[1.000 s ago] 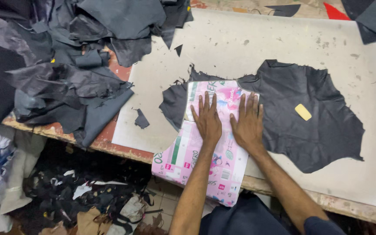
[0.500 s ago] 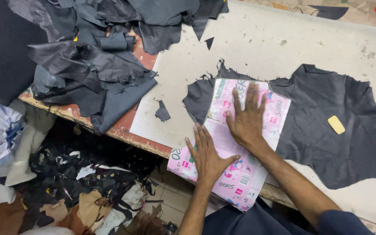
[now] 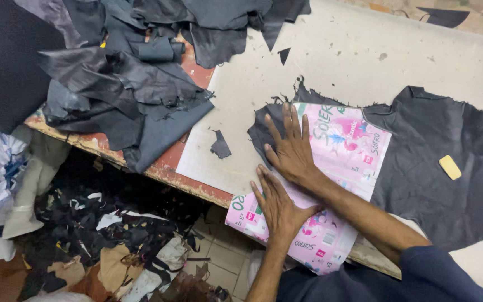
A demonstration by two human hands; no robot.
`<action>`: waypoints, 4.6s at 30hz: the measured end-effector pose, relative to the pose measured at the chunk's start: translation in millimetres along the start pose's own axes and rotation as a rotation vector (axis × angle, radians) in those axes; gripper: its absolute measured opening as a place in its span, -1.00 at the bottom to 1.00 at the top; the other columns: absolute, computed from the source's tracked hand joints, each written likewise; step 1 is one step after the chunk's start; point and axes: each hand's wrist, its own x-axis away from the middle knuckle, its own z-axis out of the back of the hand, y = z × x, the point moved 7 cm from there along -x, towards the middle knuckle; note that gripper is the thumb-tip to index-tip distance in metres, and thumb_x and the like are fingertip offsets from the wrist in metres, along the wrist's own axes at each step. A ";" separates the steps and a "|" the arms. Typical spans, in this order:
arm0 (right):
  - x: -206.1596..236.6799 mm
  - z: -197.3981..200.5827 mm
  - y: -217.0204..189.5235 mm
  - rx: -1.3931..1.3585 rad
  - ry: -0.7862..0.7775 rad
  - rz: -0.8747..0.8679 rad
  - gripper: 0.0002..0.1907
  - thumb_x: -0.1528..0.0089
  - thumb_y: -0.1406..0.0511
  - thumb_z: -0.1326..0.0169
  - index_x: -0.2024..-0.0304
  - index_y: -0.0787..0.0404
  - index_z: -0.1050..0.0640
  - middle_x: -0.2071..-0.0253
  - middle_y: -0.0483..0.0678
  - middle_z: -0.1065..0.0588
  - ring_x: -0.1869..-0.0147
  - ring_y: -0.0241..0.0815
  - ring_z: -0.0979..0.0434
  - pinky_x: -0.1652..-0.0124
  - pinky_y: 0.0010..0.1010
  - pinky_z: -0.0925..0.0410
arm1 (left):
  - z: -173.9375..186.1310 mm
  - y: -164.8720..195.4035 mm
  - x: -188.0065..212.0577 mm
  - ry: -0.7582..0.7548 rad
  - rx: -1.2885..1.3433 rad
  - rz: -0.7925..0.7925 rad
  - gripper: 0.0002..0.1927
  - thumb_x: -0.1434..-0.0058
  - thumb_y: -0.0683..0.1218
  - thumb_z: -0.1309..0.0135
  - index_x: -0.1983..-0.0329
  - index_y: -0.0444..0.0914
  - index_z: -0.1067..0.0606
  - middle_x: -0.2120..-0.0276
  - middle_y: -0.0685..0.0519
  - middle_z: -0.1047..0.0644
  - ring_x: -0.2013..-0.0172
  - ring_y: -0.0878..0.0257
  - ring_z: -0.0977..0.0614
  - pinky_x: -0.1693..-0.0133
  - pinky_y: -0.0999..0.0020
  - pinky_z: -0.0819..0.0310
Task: The person lays a dark fabric piece on a worktable, places a cardboard pattern on top, and uses chalk to trace the outline. They then use a rotary cutter to cut along the marked lines, remove the pattern, and measure the cut piece with a tape measure before setting it aside.
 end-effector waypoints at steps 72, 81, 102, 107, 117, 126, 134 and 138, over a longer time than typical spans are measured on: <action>364.9 152.8 131.9 -0.326 -0.061 -0.588 -0.30 -0.14 0.21 -0.19 -0.34 0.16 -0.37 -0.25 0.15 -0.43 -0.35 0.08 -0.41 -0.29 -0.18 -0.30 | 35.1 32.6 24.3 0.044 -0.303 0.204 0.13 0.38 0.25 -0.57 -0.22 -0.29 -0.32 -0.08 -0.17 -0.36 -0.14 -0.08 -0.34 -0.08 -0.06 -0.22; 325.2 89.4 55.1 -0.802 -0.190 -0.510 0.11 -0.03 0.18 -0.35 -0.51 0.07 -0.04 -0.34 0.02 -0.40 -0.40 0.06 -0.32 -0.34 -0.11 -0.19 | 45.7 5.5 54.9 0.090 -0.279 0.246 -0.07 0.36 0.29 -0.56 0.02 -0.26 -0.44 0.02 -0.09 -0.45 -0.08 -0.09 -0.41 -0.04 -0.12 -0.26; 381.1 130.5 105.0 -0.831 -0.305 -0.258 -0.73 -0.19 0.33 -0.20 0.04 0.13 -0.63 0.07 -0.08 -0.65 0.07 -0.20 -0.69 0.11 -0.40 -0.52 | 46.9 -125.4 286.7 -0.093 0.507 0.633 -0.46 -0.04 0.03 -0.32 -0.11 -0.22 -0.58 0.12 -0.12 -0.64 0.10 0.05 -0.62 0.05 -0.05 -0.58; 382.3 211.1 208.9 -0.105 0.074 -0.320 -0.60 -0.23 0.23 -0.15 -0.13 0.14 -0.54 -0.17 0.04 -0.54 -0.22 0.10 -0.53 -0.12 -0.14 -0.41 | 253.7 -31.0 225.3 0.066 0.258 0.612 -0.42 -0.12 -0.09 -0.19 -0.28 -0.05 -0.49 0.14 -0.09 -0.68 0.34 0.08 -0.70 0.40 0.06 -0.66; 463.5 234.7 298.5 0.353 0.196 -0.628 -0.50 -0.28 0.18 -0.18 -0.28 0.03 -0.52 -0.21 0.16 -0.44 -0.28 0.20 -0.39 -0.17 0.02 -0.34 | 164.4 208.4 53.5 0.533 -1.317 -0.370 -0.65 -0.17 -0.18 -0.23 -0.04 -0.14 -0.57 0.41 0.14 -0.55 0.50 0.35 -0.57 0.50 0.50 -0.47; 495.6 242.9 310.8 0.263 0.207 -0.798 -0.46 -0.29 0.22 -0.24 -0.32 0.13 -0.55 0.08 0.14 -0.49 -0.02 0.11 -0.50 -0.05 -0.12 -0.41 | -100.8 180.6 63.6 0.209 -0.922 -0.642 -0.33 -0.15 -0.26 -0.12 -0.39 -0.12 -0.42 0.43 0.12 -0.42 0.44 0.29 -0.47 0.46 0.40 -0.45; 483.7 243.0 340.7 -0.094 0.126 -1.115 -0.67 -0.22 0.27 -0.31 0.04 0.33 -0.62 0.23 0.15 -0.66 0.15 0.09 -0.67 0.10 -0.14 -0.46 | -58.7 144.2 58.6 0.141 -0.568 -0.832 -0.46 -0.15 -0.22 -0.03 -0.26 -0.24 -0.49 -0.03 -0.11 -0.50 -0.06 0.01 -0.53 -0.09 0.06 -0.41; 439.7 232.5 300.6 -0.247 0.255 -0.997 -0.68 -0.27 0.31 -0.23 -0.03 0.32 -0.56 0.12 0.15 -0.63 0.07 -0.01 -0.66 0.11 -0.21 -0.47 | -27.4 117.6 44.2 0.074 -0.526 -0.891 -0.51 -0.21 -0.19 0.01 -0.25 -0.24 -0.50 -0.08 -0.12 -0.49 -0.14 -0.01 -0.51 -0.15 0.04 -0.39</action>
